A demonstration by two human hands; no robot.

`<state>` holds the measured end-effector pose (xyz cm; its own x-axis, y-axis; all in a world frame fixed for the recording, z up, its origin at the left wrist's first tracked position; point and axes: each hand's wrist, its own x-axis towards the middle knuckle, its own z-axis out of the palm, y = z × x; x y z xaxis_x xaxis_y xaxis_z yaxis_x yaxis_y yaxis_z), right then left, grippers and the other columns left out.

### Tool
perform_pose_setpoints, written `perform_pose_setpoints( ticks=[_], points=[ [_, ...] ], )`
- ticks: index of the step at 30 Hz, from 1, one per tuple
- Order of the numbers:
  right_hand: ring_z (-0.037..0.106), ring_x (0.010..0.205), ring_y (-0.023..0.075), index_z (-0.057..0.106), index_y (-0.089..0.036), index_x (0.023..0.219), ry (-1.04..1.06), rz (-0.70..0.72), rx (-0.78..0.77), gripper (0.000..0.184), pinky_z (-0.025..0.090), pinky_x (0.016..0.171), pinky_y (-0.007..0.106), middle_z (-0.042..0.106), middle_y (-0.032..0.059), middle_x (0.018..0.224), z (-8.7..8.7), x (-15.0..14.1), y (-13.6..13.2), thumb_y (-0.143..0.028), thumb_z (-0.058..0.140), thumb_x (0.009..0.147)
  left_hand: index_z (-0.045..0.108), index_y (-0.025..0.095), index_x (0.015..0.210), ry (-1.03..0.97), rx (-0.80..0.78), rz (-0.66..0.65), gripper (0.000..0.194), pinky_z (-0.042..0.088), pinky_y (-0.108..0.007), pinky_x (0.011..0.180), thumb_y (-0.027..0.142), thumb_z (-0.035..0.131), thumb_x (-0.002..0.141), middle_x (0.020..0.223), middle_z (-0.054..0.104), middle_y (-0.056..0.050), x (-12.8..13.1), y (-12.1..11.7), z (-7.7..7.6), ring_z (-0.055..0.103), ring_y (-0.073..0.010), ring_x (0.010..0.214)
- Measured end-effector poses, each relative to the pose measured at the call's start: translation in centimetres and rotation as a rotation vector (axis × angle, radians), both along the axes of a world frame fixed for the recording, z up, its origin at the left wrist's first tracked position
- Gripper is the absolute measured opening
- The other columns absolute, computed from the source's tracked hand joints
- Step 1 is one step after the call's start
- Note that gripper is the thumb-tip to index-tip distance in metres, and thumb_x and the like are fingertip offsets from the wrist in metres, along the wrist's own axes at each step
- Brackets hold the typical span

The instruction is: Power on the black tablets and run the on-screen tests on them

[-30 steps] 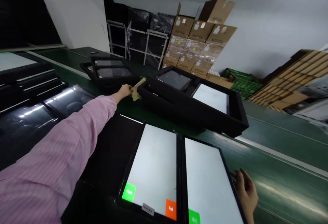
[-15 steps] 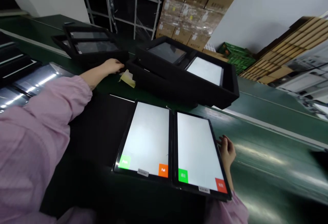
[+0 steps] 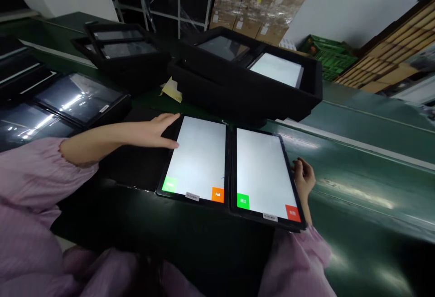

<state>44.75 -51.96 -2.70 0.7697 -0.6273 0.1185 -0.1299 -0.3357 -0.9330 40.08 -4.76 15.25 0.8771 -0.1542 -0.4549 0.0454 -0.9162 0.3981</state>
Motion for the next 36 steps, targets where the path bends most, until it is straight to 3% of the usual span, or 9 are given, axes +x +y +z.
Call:
perform_pose_setpoints(
  ticks=[4,8,13,16,19,23,27,30,36],
  points=[
    [0.070,0.080,0.0211,0.070,-0.025,0.094,0.039,-0.010,-0.013,0.017,0.056,0.078,0.040,0.072,0.0146,0.104,0.6,-0.1,0.3,-0.037,0.065,0.083,-0.020,0.039,0.164,0.092,-0.011,-0.128,0.133,0.027,-0.050,0.126,0.081,0.065,0.071,0.173,-0.023,-0.003,-4.2,-1.3,-0.1,0.001,-0.0402,0.162],
    [0.073,0.090,0.0267,0.071,-0.028,0.090,0.058,-0.006,-0.030,0.014,0.054,0.078,0.042,0.072,0.0192,0.107,1.0,-0.1,0.5,-0.036,0.062,0.082,-0.019,0.045,0.162,0.078,0.000,-0.131,0.131,0.037,-0.050,0.122,0.073,0.072,0.072,0.173,-0.024,0.002,-6.0,-1.8,-0.5,0.004,-0.0433,0.161],
    [0.070,0.080,0.0252,0.069,-0.027,0.093,0.045,-0.001,-0.008,0.021,0.054,0.073,0.041,0.072,0.0191,0.101,0.7,0.1,0.4,-0.037,0.061,0.076,-0.021,0.049,0.161,0.116,-0.032,-0.047,0.133,0.040,-0.049,0.120,0.067,0.075,0.071,0.171,-0.029,0.007,-5.9,-1.7,-0.1,0.015,-0.0442,0.160],
    [0.070,0.081,0.0258,0.070,-0.022,0.099,0.016,0.012,-0.001,0.035,0.054,0.075,0.042,0.072,0.0182,0.104,0.3,0.1,0.2,-0.044,0.060,0.073,-0.019,0.049,0.162,0.047,-0.088,-0.046,0.130,0.035,-0.057,0.123,0.073,0.073,0.074,0.173,-0.027,0.004,-5.6,-1.1,0.0,0.011,-0.0459,0.160],
    [0.069,0.083,0.0270,0.070,-0.014,0.105,-0.011,0.029,-0.007,0.052,0.054,0.078,0.044,0.071,0.0183,0.106,0.0,0.2,0.2,-0.052,0.059,0.071,-0.012,0.039,0.167,-0.087,-0.169,-0.029,0.125,0.022,-0.063,0.127,0.077,0.068,0.078,0.176,-0.016,-0.003,-4.6,-0.3,-0.8,0.001,-0.0454,0.161],
    [0.067,0.080,0.0259,0.071,-0.013,0.107,-0.026,0.046,-0.020,0.058,0.054,0.079,0.044,0.071,0.0169,0.104,-0.3,0.3,0.0,-0.057,0.060,0.071,-0.008,0.026,0.169,-0.159,-0.265,0.111,0.126,0.020,-0.060,0.128,0.078,0.065,0.080,0.176,-0.014,-0.011,-2.4,0.1,-1.9,0.004,-0.0446,0.161],
    [0.067,0.084,0.0258,0.072,-0.014,0.107,-0.033,0.048,-0.037,0.055,0.053,0.086,0.044,0.071,0.0141,0.100,-0.5,0.4,-0.2,-0.056,0.062,0.073,-0.019,0.035,0.165,-0.064,-0.249,-0.047,0.136,0.017,-0.064,0.127,0.075,0.075,0.075,0.174,-0.024,-0.008,-2.1,0.1,-1.9,-0.008,-0.0458,0.160],
    [0.067,0.087,0.0256,0.073,-0.014,0.110,-0.031,0.043,-0.041,0.056,0.053,0.084,0.042,0.070,0.0132,0.100,-0.5,0.6,-0.3,-0.056,0.062,0.075,-0.023,0.046,0.161,-0.003,-0.215,-0.164,0.141,0.026,-0.071,0.121,0.074,0.080,0.070,0.171,-0.032,-0.004,-3.1,0.0,-1.9,-0.004,-0.0525,0.158],
    [0.065,0.081,0.0199,0.071,-0.010,0.113,-0.036,0.049,-0.043,0.050,0.052,0.079,0.036,0.071,0.0149,0.105,-0.5,0.9,-0.3,-0.045,0.059,0.080,-0.015,0.051,0.162,-0.040,-0.148,-0.167,0.134,0.034,-0.077,0.114,0.066,0.083,0.072,0.173,-0.028,-0.001,-4.5,-0.3,-2.4,0.001,-0.0574,0.157]
  ],
)
